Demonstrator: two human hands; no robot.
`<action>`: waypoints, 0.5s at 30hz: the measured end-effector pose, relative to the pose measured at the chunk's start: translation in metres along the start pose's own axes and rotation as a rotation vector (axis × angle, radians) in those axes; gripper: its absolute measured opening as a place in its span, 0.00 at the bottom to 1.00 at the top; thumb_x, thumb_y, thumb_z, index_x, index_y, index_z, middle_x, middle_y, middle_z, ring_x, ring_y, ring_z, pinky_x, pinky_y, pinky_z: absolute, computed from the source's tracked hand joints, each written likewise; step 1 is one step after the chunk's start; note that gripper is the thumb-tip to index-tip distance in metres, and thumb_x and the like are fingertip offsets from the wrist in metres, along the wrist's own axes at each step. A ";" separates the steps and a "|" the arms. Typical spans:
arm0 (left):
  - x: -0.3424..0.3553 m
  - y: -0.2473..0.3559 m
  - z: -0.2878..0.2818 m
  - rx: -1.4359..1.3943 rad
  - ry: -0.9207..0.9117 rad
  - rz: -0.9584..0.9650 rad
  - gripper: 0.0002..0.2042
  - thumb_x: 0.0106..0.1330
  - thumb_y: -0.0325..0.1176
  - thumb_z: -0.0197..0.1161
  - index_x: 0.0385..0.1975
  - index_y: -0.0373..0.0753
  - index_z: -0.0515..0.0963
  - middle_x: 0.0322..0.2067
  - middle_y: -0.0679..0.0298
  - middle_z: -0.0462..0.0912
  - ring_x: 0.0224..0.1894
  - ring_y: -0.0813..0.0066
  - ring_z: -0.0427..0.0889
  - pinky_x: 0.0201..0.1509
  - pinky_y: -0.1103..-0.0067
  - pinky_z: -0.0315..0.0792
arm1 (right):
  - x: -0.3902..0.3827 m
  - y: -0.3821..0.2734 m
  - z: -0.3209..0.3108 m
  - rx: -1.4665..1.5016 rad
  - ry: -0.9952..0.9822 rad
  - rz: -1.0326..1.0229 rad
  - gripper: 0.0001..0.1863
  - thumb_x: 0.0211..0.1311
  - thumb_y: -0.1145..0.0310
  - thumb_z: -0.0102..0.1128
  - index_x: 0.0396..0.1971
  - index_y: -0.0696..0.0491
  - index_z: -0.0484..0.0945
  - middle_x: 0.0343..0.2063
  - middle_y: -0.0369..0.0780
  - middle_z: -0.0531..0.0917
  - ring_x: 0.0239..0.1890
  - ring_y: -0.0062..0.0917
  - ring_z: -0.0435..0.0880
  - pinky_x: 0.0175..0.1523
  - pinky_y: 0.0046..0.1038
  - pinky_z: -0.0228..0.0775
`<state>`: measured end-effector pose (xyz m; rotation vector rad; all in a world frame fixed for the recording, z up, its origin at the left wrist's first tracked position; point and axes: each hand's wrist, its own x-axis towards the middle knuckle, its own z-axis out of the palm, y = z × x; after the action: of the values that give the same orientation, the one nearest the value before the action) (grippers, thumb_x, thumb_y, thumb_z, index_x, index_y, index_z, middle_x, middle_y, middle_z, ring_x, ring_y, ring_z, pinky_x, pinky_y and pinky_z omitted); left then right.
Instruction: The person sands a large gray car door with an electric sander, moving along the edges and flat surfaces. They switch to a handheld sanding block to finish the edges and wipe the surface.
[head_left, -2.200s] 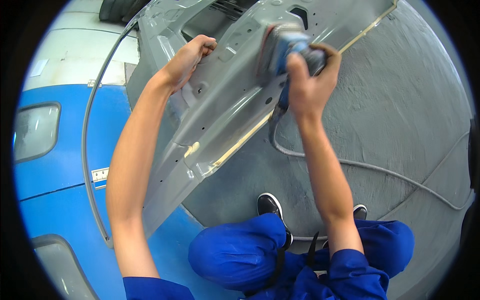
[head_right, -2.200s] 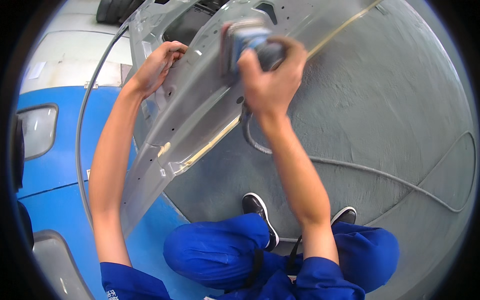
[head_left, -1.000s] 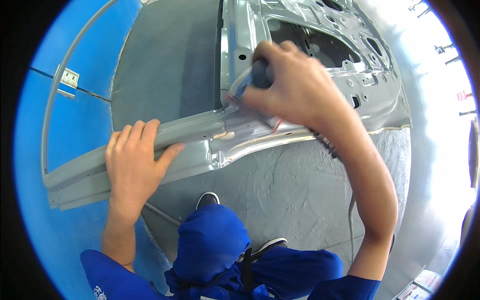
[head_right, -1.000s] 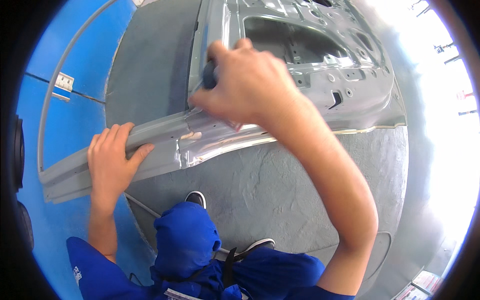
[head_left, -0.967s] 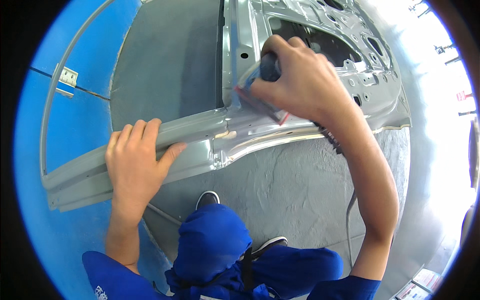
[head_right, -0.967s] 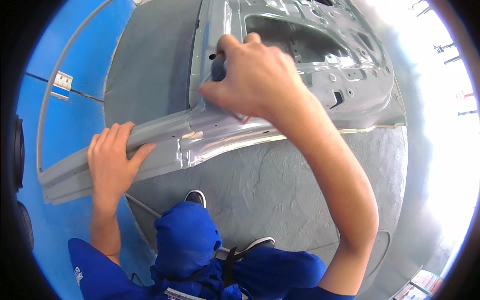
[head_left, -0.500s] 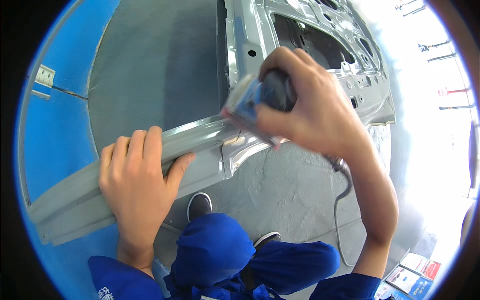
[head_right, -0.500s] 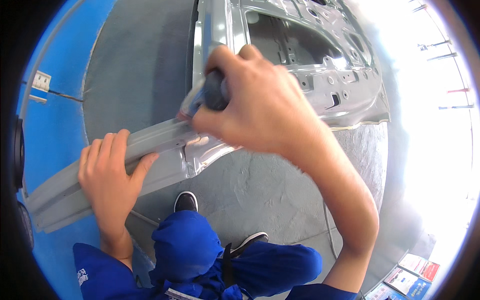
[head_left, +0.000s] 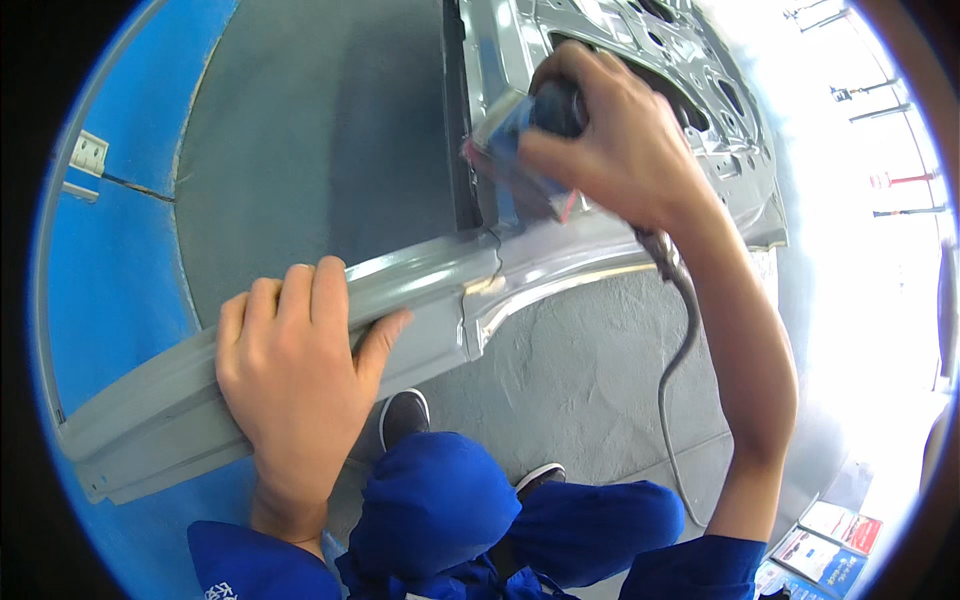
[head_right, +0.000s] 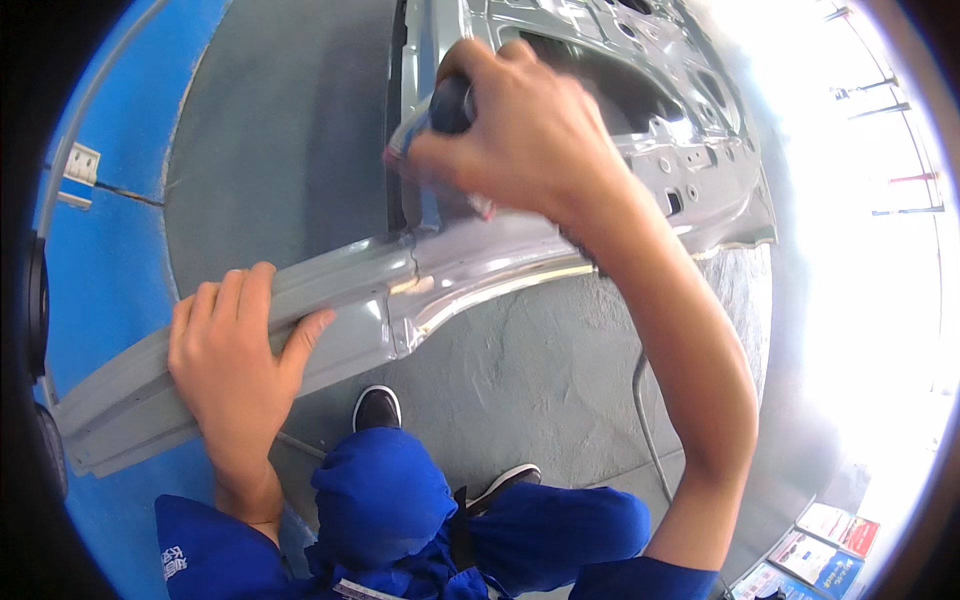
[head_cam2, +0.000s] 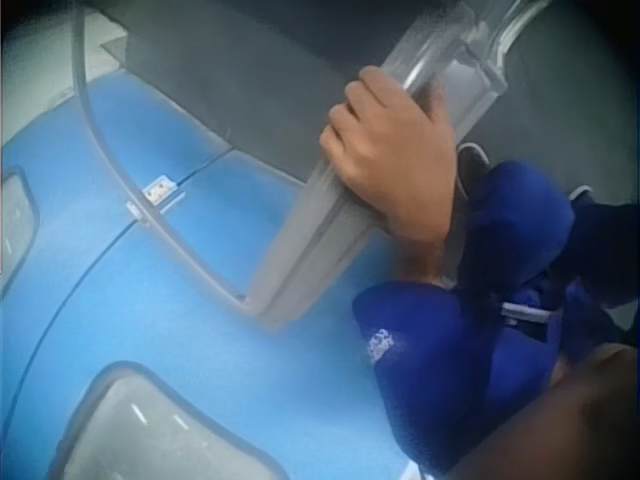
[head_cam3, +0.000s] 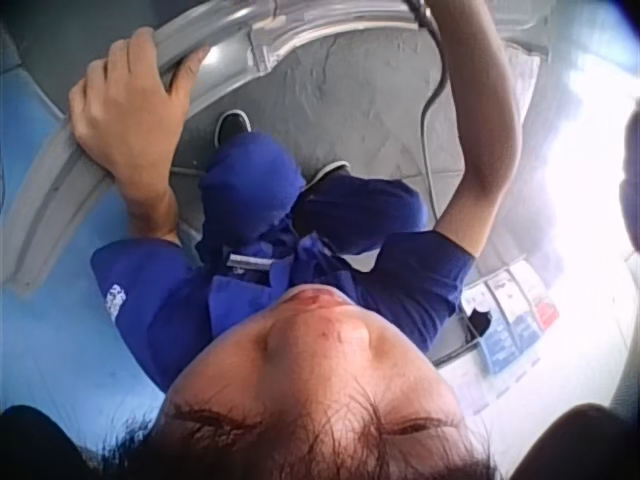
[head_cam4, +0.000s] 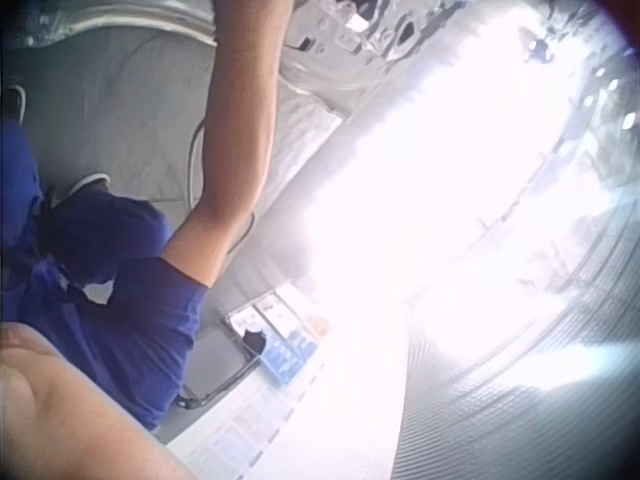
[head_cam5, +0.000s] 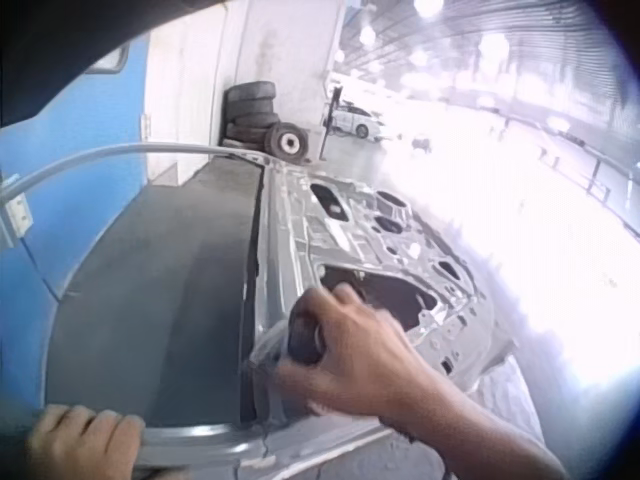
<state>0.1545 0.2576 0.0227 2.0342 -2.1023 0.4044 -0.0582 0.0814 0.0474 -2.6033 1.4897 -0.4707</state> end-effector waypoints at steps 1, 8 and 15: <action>-0.001 0.001 0.001 -0.009 0.002 -0.004 0.25 0.51 0.54 0.75 0.38 0.39 0.80 0.31 0.66 0.78 0.35 0.66 0.77 0.45 0.70 0.72 | -0.005 -0.005 0.001 0.014 -0.054 -0.027 0.33 0.46 0.52 0.66 0.51 0.57 0.80 0.45 0.51 0.84 0.44 0.43 0.86 0.54 0.39 0.77; -0.001 0.003 0.002 0.008 -0.022 -0.016 0.26 0.50 0.54 0.75 0.39 0.39 0.80 0.31 0.65 0.78 0.35 0.66 0.78 0.45 0.69 0.72 | -0.009 -0.010 0.002 -0.001 0.014 -0.154 0.33 0.46 0.46 0.72 0.46 0.56 0.81 0.40 0.55 0.83 0.36 0.51 0.87 0.46 0.43 0.81; -0.001 0.002 0.003 0.034 -0.009 0.001 0.27 0.52 0.55 0.74 0.41 0.38 0.80 0.32 0.65 0.79 0.36 0.66 0.79 0.46 0.69 0.73 | 0.002 -0.014 0.006 0.069 0.026 -0.240 0.31 0.46 0.49 0.70 0.46 0.56 0.82 0.37 0.55 0.84 0.33 0.51 0.87 0.42 0.43 0.81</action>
<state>0.1531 0.2575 0.0193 2.0573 -2.1155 0.4352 -0.0434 0.0863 0.0456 -2.7431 1.1492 -0.5699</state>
